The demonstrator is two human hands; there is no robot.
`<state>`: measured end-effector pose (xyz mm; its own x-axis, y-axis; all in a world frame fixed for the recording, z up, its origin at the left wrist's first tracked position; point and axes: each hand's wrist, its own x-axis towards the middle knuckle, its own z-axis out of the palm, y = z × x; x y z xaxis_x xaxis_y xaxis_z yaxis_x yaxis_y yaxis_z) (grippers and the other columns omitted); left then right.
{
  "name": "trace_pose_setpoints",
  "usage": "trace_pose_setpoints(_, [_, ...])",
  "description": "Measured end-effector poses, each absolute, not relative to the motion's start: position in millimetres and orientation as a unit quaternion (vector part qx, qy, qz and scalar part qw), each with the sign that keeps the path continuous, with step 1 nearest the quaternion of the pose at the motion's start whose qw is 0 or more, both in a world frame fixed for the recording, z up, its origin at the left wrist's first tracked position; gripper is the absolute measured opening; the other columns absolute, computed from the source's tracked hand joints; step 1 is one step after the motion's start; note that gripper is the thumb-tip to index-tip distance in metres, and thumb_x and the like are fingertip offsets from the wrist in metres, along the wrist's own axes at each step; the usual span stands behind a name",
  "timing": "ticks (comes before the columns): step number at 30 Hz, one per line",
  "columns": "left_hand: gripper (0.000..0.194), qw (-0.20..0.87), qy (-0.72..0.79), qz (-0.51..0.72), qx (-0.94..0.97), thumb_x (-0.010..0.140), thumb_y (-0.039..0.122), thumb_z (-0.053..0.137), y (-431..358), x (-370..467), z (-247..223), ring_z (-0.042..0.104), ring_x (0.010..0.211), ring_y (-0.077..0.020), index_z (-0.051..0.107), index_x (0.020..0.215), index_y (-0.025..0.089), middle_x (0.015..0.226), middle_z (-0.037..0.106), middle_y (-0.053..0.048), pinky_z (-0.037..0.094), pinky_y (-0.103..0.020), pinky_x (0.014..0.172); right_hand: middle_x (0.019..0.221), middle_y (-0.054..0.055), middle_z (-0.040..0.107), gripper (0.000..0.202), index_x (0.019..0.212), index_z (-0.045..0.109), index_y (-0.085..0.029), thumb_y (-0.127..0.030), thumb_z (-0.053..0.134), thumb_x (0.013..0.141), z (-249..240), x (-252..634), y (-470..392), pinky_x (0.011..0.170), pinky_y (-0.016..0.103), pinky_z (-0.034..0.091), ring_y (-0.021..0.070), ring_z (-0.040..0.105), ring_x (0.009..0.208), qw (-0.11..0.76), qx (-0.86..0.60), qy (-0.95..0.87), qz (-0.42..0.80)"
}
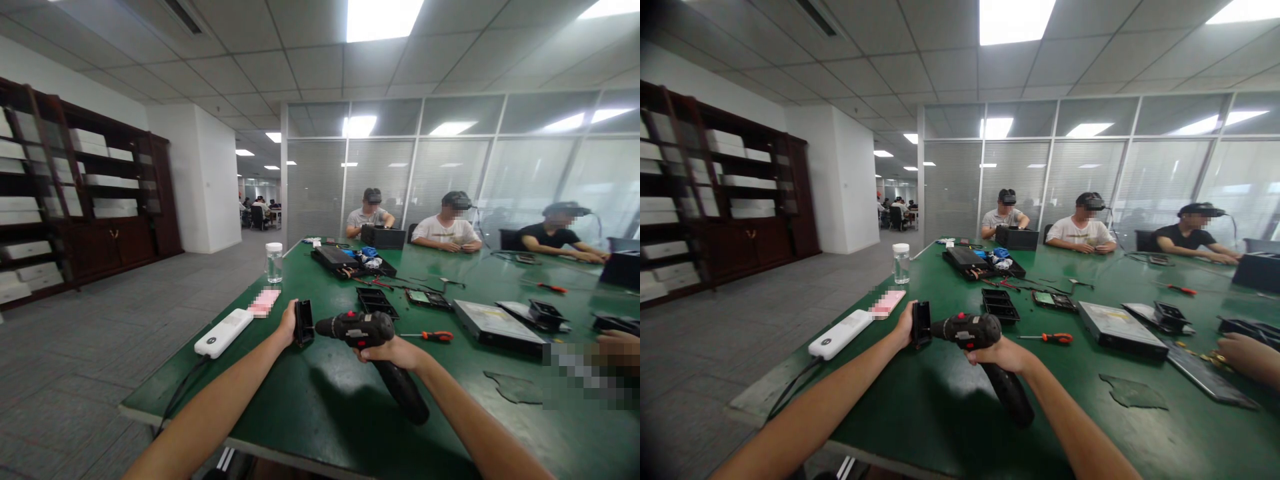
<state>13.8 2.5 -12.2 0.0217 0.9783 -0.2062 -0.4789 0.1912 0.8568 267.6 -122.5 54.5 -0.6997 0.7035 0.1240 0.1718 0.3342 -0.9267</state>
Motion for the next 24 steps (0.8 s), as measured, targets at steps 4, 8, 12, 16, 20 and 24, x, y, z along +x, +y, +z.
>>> trace_pose_setpoints(4, [0.038,0.652,0.413,0.563,0.296,0.067,0.055,0.049,2.5,13.8,-12.1,0.050,0.046,-0.0158,0.053,0.067,0.017,0.053,0.051,-0.001,0.043,-0.029,0.047,0.077,0.003,0.053,0.026,0.087,0.058,-0.012,-0.035,0.062,0.074,52.5,268.8,-120.8,0.074,0.029,0.042,0.0145,0.050,0.074,0.261,-0.284,-0.779,0.494])
trace_pose_setpoints(8, [0.038,0.658,0.407,0.563,0.291,0.067,0.055,0.050,3.8,13.6,-13.4,0.050,0.046,-0.0154,0.052,0.066,0.017,0.053,0.051,0.000,0.043,-0.028,0.047,0.077,0.003,0.053,0.028,0.087,0.058,-0.012,-0.037,0.061,0.074,52.7,269.0,-120.7,0.074,0.030,0.042,0.0151,0.050,0.075,0.256,-0.287,-0.787,0.483])
trace_pose_setpoints(12, [0.037,0.659,0.414,0.560,0.284,0.067,0.054,0.050,2.7,13.7,-12.3,0.051,0.046,-0.0162,0.053,0.066,0.017,0.054,0.051,-0.001,0.043,-0.030,0.048,0.076,0.003,0.053,0.027,0.085,0.058,-0.012,-0.037,0.060,0.075,55.0,268.3,-121.9,0.075,0.030,0.041,0.0150,0.050,0.075,0.253,-0.282,-0.789,0.483])
trace_pose_setpoints(16, [0.038,0.656,0.425,0.559,0.278,0.067,0.055,0.049,1.3,14.2,-10.8,0.050,0.046,-0.0164,0.052,0.066,0.017,0.053,0.050,-0.001,0.043,-0.030,0.047,0.076,0.003,0.053,0.028,0.083,0.058,-0.012,-0.038,0.060,0.074,55.9,268.0,-122.3,0.075,0.031,0.041,0.0150,0.050,0.075,0.252,-0.281,-0.790,0.483])
trace_pose_setpoints(20, [0.038,0.649,0.421,0.564,0.290,0.066,0.055,0.050,3.9,13.9,-13.1,0.049,0.045,-0.0156,0.052,0.065,0.017,0.052,0.050,0.000,0.042,-0.029,0.046,0.077,0.003,0.054,0.028,0.085,0.058,-0.012,-0.037,0.062,0.073,53.2,268.7,-121.2,0.075,0.031,0.041,0.0148,0.051,0.075,0.261,-0.282,-0.779,0.494])
trace_pose_setpoints(24, [0.037,0.645,0.411,0.571,0.298,0.066,0.054,0.051,6.5,13.5,-15.4,0.049,0.044,-0.0150,0.051,0.065,0.017,0.052,0.049,0.001,0.042,-0.028,0.046,0.077,0.003,0.055,0.029,0.085,0.058,-0.012,-0.037,0.064,0.072,51.6,269.0,-121.4,0.076,0.031,0.042,0.0153,0.051,0.075,0.265,-0.302,-0.770,0.495])
